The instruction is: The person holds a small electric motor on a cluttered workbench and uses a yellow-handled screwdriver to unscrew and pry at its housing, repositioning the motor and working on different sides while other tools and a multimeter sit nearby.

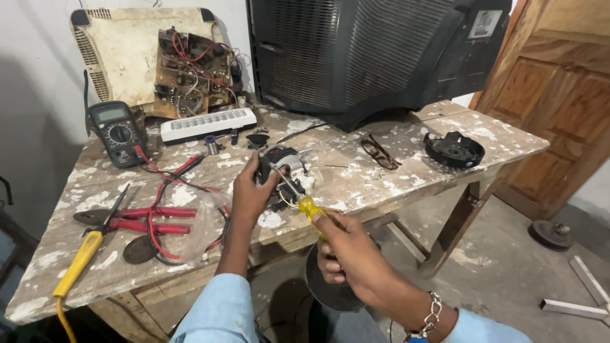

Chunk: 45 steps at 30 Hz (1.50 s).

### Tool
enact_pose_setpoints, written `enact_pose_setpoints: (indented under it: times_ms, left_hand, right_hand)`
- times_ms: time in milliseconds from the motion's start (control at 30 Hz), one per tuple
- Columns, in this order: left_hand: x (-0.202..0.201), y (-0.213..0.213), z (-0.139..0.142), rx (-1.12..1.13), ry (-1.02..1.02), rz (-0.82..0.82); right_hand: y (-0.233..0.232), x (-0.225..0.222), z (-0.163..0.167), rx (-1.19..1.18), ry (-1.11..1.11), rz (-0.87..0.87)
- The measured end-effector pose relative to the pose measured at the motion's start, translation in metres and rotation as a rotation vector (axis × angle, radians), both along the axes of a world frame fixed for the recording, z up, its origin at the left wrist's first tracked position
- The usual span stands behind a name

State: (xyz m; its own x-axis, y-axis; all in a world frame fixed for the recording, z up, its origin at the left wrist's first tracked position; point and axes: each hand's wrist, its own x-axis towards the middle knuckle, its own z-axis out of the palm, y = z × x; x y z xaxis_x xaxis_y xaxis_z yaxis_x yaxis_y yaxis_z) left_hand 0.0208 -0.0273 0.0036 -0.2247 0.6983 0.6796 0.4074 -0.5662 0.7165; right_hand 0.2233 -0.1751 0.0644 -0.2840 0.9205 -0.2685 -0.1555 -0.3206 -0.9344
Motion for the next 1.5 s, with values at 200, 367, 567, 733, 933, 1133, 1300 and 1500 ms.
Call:
enact_pose_setpoints:
  times_ms: [200,367,567,733,933,1133,1300,1500]
  left_hand:
    - [-0.002,-0.005,-0.002,-0.091,-0.136,-0.124]
    - [0.0,-0.004,-0.001,-0.01,-0.089,-0.057]
    - [0.003,-0.008,0.002,-0.086,-0.121,-0.042]
    - [0.002,-0.005,0.001,-0.023,-0.071,0.012]
    - [0.002,-0.001,-0.001,0.06,-0.002,0.082]
    - [0.007,-0.009,-0.001,0.179,0.086,0.118]
    - [0.011,-0.011,-0.011,0.385,0.318,0.189]
    - [0.01,-0.007,-0.018,0.35,0.392,0.264]
  right_hand:
    - [0.004,0.0,0.006,0.001,-0.039,0.002]
    - [0.008,-0.006,0.013,0.112,-0.182,-0.042]
    - [0.01,-0.008,0.005,0.801,-0.881,-0.128]
    - [0.023,0.007,0.004,1.095,-1.35,0.015]
    - [0.019,0.021,-0.001,2.105,-1.971,0.077]
    - [0.023,0.026,0.003,2.2,-2.07,0.045]
    - [0.028,0.028,0.007,2.1,-2.039,0.103]
    - [0.018,0.031,0.008,1.523,-0.821,-0.013]
